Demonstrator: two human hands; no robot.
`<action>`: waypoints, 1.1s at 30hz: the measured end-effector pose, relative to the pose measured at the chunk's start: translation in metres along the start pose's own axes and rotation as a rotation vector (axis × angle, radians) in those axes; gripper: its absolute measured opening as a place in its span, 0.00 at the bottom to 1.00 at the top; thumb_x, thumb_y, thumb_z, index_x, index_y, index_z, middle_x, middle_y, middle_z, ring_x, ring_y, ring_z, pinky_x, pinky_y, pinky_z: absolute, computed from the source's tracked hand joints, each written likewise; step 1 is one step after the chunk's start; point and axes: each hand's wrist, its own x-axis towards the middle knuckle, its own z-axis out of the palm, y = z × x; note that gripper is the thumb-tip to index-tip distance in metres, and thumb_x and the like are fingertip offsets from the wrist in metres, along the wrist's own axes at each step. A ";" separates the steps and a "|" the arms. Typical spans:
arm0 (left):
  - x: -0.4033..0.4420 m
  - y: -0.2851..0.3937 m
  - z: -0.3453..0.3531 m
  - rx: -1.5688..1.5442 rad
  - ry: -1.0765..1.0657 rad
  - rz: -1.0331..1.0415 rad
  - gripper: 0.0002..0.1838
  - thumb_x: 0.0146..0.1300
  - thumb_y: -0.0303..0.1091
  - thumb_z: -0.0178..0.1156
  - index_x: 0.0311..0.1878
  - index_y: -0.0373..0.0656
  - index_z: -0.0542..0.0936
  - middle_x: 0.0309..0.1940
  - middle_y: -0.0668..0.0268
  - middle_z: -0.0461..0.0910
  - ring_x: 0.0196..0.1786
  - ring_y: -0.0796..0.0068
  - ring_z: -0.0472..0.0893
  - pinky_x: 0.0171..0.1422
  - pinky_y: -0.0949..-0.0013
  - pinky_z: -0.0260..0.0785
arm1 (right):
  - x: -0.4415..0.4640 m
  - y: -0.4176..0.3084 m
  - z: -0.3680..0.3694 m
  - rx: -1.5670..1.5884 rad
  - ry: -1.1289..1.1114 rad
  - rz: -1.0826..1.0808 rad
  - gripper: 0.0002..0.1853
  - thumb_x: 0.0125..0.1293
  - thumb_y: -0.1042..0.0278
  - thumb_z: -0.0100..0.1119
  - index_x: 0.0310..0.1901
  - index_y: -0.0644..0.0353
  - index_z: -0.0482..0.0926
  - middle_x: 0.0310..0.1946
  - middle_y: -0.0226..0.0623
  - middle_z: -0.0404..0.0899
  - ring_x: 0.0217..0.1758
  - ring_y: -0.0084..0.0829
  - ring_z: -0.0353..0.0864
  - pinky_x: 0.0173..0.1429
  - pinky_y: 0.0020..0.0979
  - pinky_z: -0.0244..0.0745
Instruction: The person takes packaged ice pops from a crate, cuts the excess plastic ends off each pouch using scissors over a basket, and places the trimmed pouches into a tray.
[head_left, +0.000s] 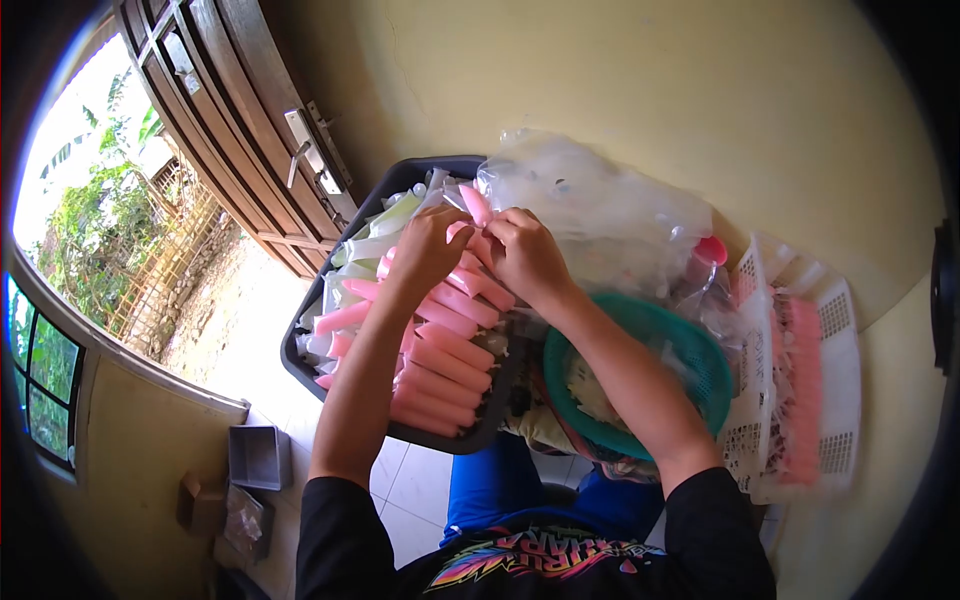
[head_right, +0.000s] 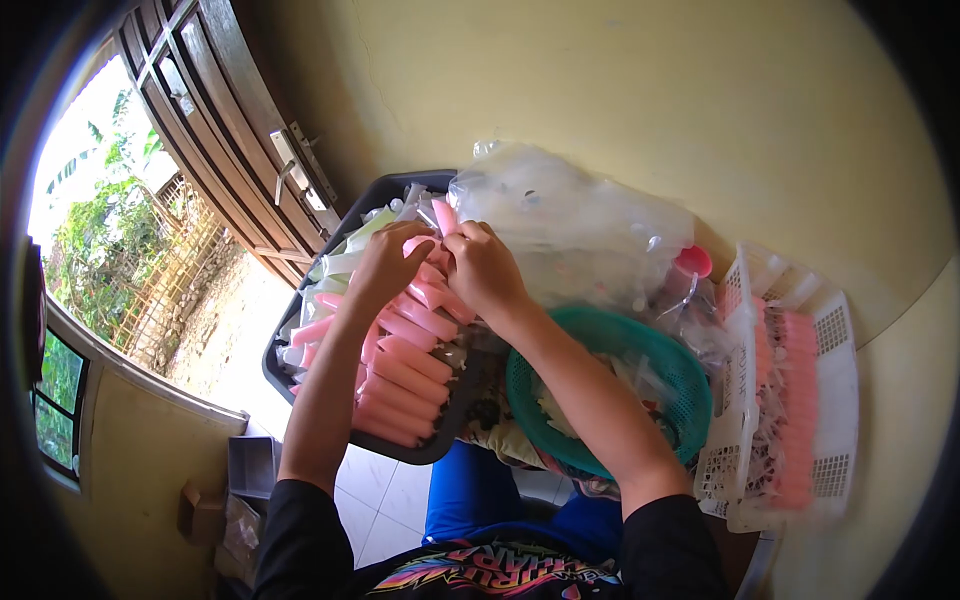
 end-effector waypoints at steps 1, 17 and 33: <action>-0.001 0.012 -0.007 -0.022 -0.001 -0.025 0.12 0.60 0.32 0.64 0.46 0.37 0.84 0.45 0.55 0.85 0.50 0.53 0.82 0.58 0.61 0.71 | -0.003 -0.004 -0.007 -0.008 0.006 0.004 0.04 0.55 0.78 0.63 0.33 0.67 0.83 0.35 0.48 0.81 0.42 0.49 0.81 0.47 0.43 0.78; -0.077 0.174 -0.007 -0.373 0.014 -0.022 0.10 0.58 0.25 0.66 0.43 0.35 0.84 0.39 0.54 0.85 0.44 0.59 0.84 0.51 0.63 0.74 | -0.106 -0.063 -0.161 0.156 -0.053 0.318 0.07 0.57 0.82 0.65 0.38 0.65 0.84 0.37 0.41 0.84 0.38 0.35 0.85 0.41 0.29 0.78; -0.089 0.267 0.075 -0.749 -0.386 0.081 0.10 0.61 0.26 0.66 0.45 0.36 0.85 0.39 0.56 0.86 0.43 0.66 0.86 0.50 0.67 0.75 | -0.209 -0.094 -0.301 -0.072 -0.007 0.449 0.05 0.60 0.77 0.67 0.38 0.64 0.84 0.35 0.39 0.84 0.37 0.35 0.85 0.41 0.30 0.79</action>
